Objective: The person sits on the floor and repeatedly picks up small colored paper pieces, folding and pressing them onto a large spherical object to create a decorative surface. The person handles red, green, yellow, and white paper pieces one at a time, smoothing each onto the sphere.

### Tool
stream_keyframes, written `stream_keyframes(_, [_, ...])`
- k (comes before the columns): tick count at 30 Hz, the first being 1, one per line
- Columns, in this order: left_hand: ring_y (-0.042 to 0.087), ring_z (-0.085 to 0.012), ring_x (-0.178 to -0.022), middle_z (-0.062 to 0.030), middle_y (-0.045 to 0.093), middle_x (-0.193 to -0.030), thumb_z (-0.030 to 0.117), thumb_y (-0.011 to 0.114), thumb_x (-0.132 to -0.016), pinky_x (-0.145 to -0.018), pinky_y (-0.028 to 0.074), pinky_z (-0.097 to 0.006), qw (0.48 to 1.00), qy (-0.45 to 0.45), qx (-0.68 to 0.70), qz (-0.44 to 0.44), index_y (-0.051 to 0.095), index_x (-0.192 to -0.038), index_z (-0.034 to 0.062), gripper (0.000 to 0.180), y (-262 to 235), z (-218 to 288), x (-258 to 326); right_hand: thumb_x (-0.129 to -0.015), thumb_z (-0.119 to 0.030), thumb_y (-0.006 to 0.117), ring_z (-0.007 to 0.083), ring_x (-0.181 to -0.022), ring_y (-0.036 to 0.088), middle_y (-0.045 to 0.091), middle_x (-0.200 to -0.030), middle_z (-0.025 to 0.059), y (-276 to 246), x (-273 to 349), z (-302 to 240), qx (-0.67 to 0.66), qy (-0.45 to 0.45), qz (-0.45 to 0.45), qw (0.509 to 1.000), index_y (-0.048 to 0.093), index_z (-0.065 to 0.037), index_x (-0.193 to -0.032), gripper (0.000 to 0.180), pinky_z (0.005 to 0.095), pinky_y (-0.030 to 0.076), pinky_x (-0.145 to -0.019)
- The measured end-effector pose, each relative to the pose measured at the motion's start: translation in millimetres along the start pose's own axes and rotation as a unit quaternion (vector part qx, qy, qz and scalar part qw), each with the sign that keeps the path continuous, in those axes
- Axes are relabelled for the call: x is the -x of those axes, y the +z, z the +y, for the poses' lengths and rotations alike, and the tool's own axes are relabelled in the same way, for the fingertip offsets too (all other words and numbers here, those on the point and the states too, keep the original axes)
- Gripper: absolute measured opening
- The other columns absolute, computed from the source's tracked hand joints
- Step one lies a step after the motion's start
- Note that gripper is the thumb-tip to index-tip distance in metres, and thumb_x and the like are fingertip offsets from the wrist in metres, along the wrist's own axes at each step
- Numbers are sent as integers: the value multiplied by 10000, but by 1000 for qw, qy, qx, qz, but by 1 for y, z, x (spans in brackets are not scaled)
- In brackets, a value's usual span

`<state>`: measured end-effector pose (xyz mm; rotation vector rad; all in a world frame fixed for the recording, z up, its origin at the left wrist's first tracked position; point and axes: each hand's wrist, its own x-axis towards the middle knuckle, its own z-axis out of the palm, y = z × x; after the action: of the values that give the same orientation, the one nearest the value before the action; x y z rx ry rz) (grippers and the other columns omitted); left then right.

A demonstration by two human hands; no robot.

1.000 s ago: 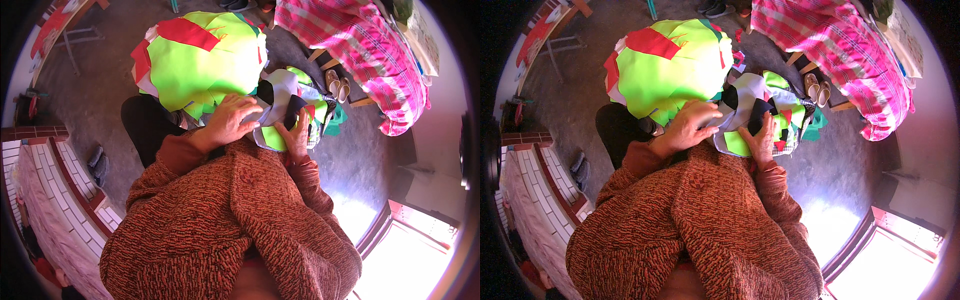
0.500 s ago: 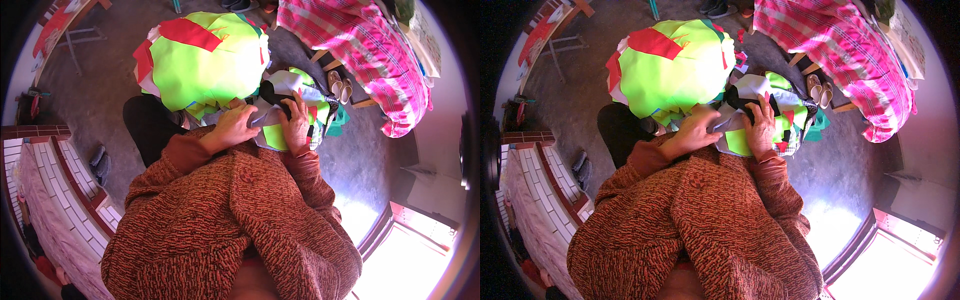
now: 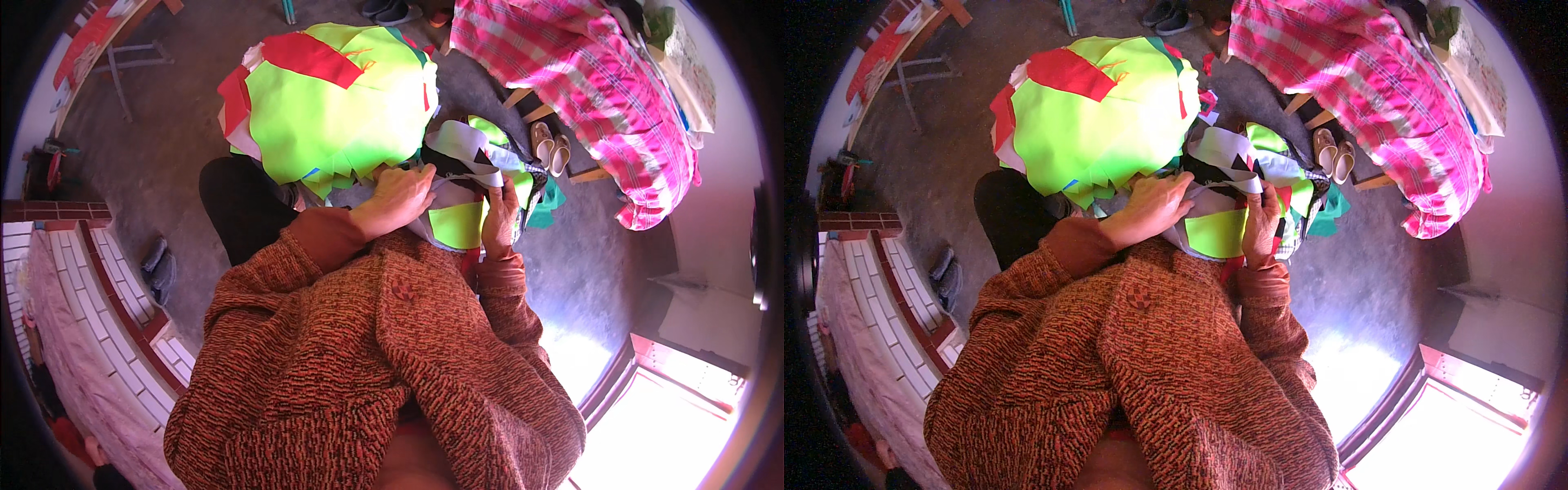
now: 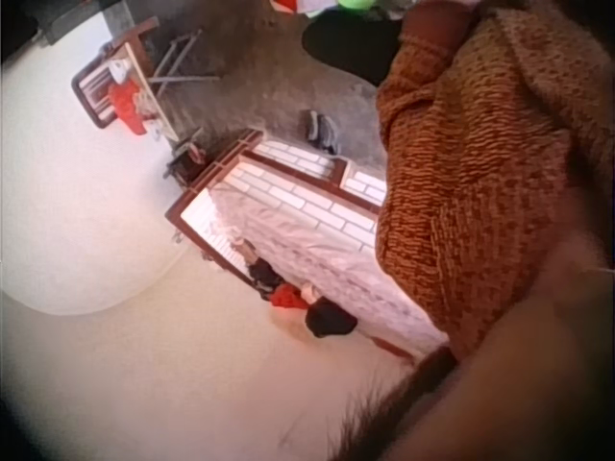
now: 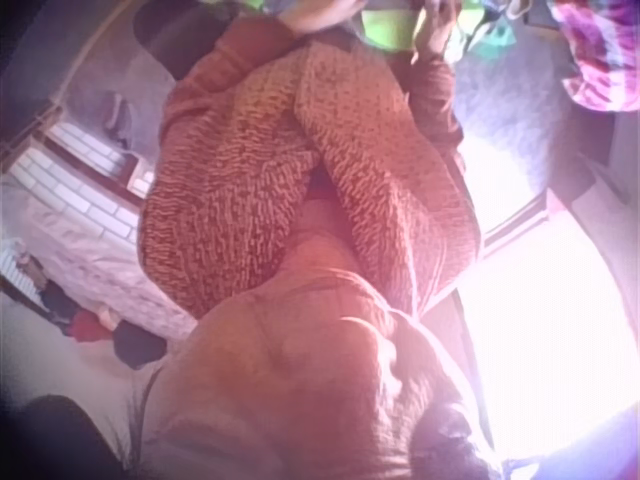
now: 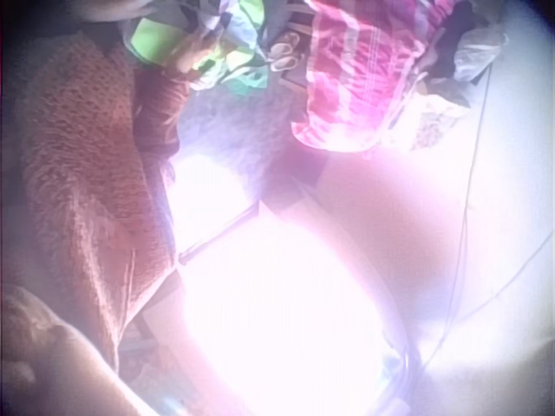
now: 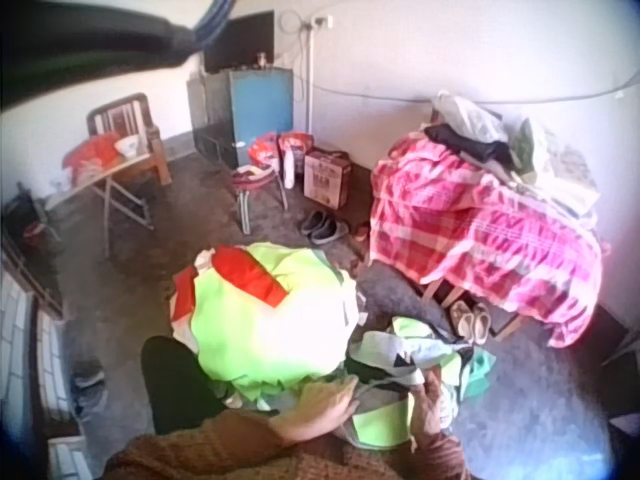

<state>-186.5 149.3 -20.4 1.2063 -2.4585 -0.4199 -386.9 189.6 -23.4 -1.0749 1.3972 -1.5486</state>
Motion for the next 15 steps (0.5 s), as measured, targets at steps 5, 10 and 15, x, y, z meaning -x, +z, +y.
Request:
stream_keyframes(5, [612,-275,-504,-115,634,-681,167,624,-795,-469,468,-399,998,12,-61,-9,549,-1011,103,238,15,-6,-8,-957,-184,542,90,-839,527,614,-940,-4,1,3,4,-70,10,25,997,603,-31,-1022,177,246,423,-787])
stream_keyframes(10, [619,-287,-557,-102,633,-690,107,599,-792,-492,477,-398,998,32,-4,49,569,-915,105,126,18,-13,-7,-834,66,560,205,-1022,589,598,-1112,91,-14,7,9,3,-59,-26,998,534,-8,-1226,399,324,472,-877])
stream_keyframes(15, [622,-299,-615,-107,635,-724,25,582,-793,-540,488,-392,982,-21,125,137,589,-898,85,121,-6,2,-8,-766,140,596,261,-1032,597,590,-1126,130,-27,9,25,193,-222,-28,955,519,-25,-1248,515,350,488,-871])
